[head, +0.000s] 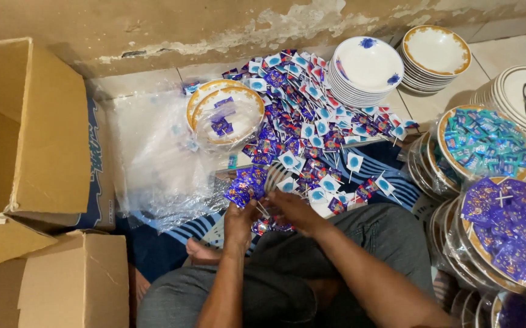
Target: Arranging small packets onto decorative plates and preparing them for final packaging.
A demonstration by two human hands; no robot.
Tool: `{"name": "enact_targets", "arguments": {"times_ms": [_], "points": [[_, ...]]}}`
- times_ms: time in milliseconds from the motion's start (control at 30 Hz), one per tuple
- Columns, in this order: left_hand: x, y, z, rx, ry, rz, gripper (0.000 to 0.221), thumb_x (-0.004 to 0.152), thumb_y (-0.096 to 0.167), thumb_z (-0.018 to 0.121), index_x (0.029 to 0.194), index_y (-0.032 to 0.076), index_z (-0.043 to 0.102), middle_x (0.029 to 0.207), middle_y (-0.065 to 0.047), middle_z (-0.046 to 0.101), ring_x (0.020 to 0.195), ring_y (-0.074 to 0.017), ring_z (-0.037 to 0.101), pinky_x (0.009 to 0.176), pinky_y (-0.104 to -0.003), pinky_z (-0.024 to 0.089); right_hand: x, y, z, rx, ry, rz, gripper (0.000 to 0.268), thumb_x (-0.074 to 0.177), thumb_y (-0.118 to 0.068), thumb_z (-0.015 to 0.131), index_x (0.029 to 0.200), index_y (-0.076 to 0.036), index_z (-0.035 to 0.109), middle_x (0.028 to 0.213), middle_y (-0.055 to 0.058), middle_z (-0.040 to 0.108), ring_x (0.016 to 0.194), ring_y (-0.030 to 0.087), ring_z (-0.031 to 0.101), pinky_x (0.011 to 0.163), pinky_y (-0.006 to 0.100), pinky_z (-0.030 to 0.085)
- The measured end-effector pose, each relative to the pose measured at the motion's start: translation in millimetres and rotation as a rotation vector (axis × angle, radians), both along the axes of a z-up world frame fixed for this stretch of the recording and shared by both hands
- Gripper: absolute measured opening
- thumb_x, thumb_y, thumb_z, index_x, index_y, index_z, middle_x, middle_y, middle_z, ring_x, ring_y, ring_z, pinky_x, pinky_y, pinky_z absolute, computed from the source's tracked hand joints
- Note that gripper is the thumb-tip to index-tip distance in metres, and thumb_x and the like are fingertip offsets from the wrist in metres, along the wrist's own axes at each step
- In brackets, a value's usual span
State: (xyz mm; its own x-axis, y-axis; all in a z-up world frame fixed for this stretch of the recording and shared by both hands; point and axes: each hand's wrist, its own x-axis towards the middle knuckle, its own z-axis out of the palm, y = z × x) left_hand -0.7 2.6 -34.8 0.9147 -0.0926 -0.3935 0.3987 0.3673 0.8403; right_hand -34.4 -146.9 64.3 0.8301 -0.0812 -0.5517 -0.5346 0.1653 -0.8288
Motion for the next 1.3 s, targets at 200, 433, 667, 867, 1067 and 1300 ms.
{"name": "enact_targets", "arguments": {"times_ms": [200, 433, 667, 867, 1067, 1300], "points": [[-17, -9, 80, 0.367, -0.037, -0.16, 0.018, 0.101, 0.019, 0.062, 0.115, 0.008, 0.064, 0.098, -0.021, 0.078, 0.09, -0.0344, 0.078, 0.074, -0.046, 0.062, 16, 32, -59, 0.215, 0.014, -0.192, 0.039, 0.095, -0.038, 0.075, 0.093, 0.0, 0.065, 0.082, 0.011, 0.062, 0.081, 0.027, 0.072, 0.076, 0.045, 0.063], [2, 2, 47, 0.702, -0.072, -0.372, 0.033, 0.098, 0.043, 0.058, 0.11, 0.015, 0.071, 0.092, -0.015, 0.079, 0.09, -0.0331, 0.077, 0.082, -0.049, 0.059, 36, 17, -48, 0.02, -0.056, -0.081, 0.037, 0.093, -0.033, 0.078, 0.082, -0.001, 0.066, 0.073, 0.013, 0.063, 0.066, 0.025, 0.071, 0.06, 0.038, 0.06], [0, 2, 116, 0.669, -0.079, -0.204, 0.057, 0.096, 0.044, 0.059, 0.146, 0.018, 0.05, 0.115, -0.02, 0.075, 0.116, -0.0449, 0.066, 0.098, -0.056, 0.05, 112, 21, -45, -0.247, -0.169, -0.005, 0.044, 0.092, -0.042, 0.076, 0.07, -0.006, 0.062, 0.068, 0.016, 0.071, 0.057, 0.023, 0.072, 0.049, 0.033, 0.055], [4, 1, 90, 0.642, -0.064, -0.123, 0.06, 0.1, 0.042, 0.055, 0.15, 0.01, 0.048, 0.103, -0.012, 0.081, 0.108, -0.0329, 0.074, 0.099, -0.048, 0.051, 202, 28, -28, -0.246, -0.001, 0.014, 0.034, 0.098, -0.027, 0.064, 0.098, 0.007, 0.064, 0.079, 0.019, 0.077, 0.06, 0.019, 0.076, 0.047, 0.031, 0.06], [14, 0, 70, 0.691, -0.002, -0.19, 0.057, 0.096, 0.051, 0.056, 0.139, 0.014, 0.06, 0.104, -0.012, 0.08, 0.114, -0.0347, 0.07, 0.104, -0.05, 0.05, 212, 44, 19, -0.621, 0.061, 0.039, 0.061, 0.09, -0.051, 0.064, 0.114, 0.004, 0.073, 0.113, 0.023, 0.073, 0.117, 0.033, 0.068, 0.095, 0.047, 0.056], [12, -4, 47, 0.474, 0.042, -0.149, 0.033, 0.097, 0.024, 0.06, 0.125, 0.008, 0.066, 0.094, -0.008, 0.08, 0.082, -0.0177, 0.078, 0.068, -0.028, 0.055, 148, -10, -30, -0.556, -0.477, 0.096, 0.033, 0.097, -0.03, 0.062, 0.094, -0.001, 0.077, 0.068, 0.007, 0.074, 0.054, 0.016, 0.064, 0.056, 0.029, 0.05]]}}
